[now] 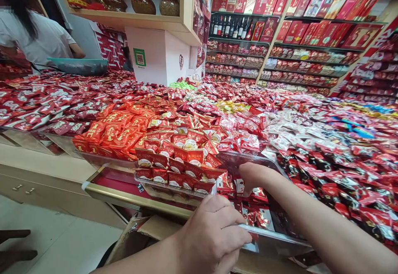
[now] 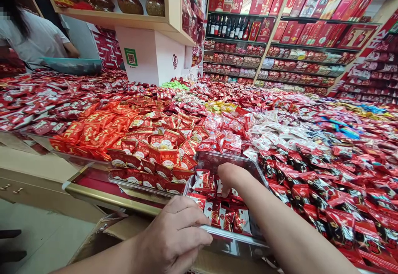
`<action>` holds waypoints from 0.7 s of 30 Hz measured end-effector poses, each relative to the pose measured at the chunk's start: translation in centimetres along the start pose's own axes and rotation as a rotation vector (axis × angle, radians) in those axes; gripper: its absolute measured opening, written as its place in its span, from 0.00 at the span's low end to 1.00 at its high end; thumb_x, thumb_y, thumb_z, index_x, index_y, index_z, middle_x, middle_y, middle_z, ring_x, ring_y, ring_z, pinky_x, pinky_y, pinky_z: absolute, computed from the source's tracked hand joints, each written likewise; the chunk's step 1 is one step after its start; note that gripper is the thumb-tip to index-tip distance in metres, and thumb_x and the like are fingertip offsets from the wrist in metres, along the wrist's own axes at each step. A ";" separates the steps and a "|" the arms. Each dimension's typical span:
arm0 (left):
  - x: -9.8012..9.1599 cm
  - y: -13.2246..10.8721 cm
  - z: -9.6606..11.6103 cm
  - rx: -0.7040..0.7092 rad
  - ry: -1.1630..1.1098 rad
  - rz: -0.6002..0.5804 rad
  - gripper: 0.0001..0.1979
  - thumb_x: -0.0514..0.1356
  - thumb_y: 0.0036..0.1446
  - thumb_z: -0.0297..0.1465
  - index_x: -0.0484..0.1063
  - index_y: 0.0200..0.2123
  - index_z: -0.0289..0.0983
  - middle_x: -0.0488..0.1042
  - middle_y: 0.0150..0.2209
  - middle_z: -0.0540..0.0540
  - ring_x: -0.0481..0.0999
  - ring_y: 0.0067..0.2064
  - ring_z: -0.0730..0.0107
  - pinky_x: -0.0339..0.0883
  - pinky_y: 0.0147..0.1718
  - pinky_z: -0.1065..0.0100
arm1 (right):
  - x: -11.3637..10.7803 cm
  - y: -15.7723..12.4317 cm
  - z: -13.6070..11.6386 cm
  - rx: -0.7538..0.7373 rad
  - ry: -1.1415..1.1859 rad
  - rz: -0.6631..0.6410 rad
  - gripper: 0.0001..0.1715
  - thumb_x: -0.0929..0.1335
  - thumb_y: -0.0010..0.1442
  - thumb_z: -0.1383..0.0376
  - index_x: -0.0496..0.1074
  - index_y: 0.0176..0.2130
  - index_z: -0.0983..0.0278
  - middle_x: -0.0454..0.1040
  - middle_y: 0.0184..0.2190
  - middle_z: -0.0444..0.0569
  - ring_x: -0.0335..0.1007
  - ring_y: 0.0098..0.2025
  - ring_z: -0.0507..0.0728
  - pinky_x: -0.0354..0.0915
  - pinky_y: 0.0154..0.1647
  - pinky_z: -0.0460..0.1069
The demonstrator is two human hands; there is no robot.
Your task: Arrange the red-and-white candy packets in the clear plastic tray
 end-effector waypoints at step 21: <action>0.2 -0.1 -0.1 0.022 0.017 0.056 0.06 0.56 0.50 0.24 0.68 0.33 0.37 0.72 0.34 0.50 0.65 0.37 0.71 0.59 0.39 0.67 | 0.2 0.8 -2.0 -0.088 0.130 0.114 0.20 0.73 0.38 0.62 0.74 0.35 0.66 0.76 0.34 0.50 0.72 0.35 0.58 0.60 0.26 0.45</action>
Point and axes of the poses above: each hand's wrist, its own y-axis towards the middle knuckle, its own x-axis out of the palm, z = x × y, the point moved 6 cm from there along y, towards the middle knuckle
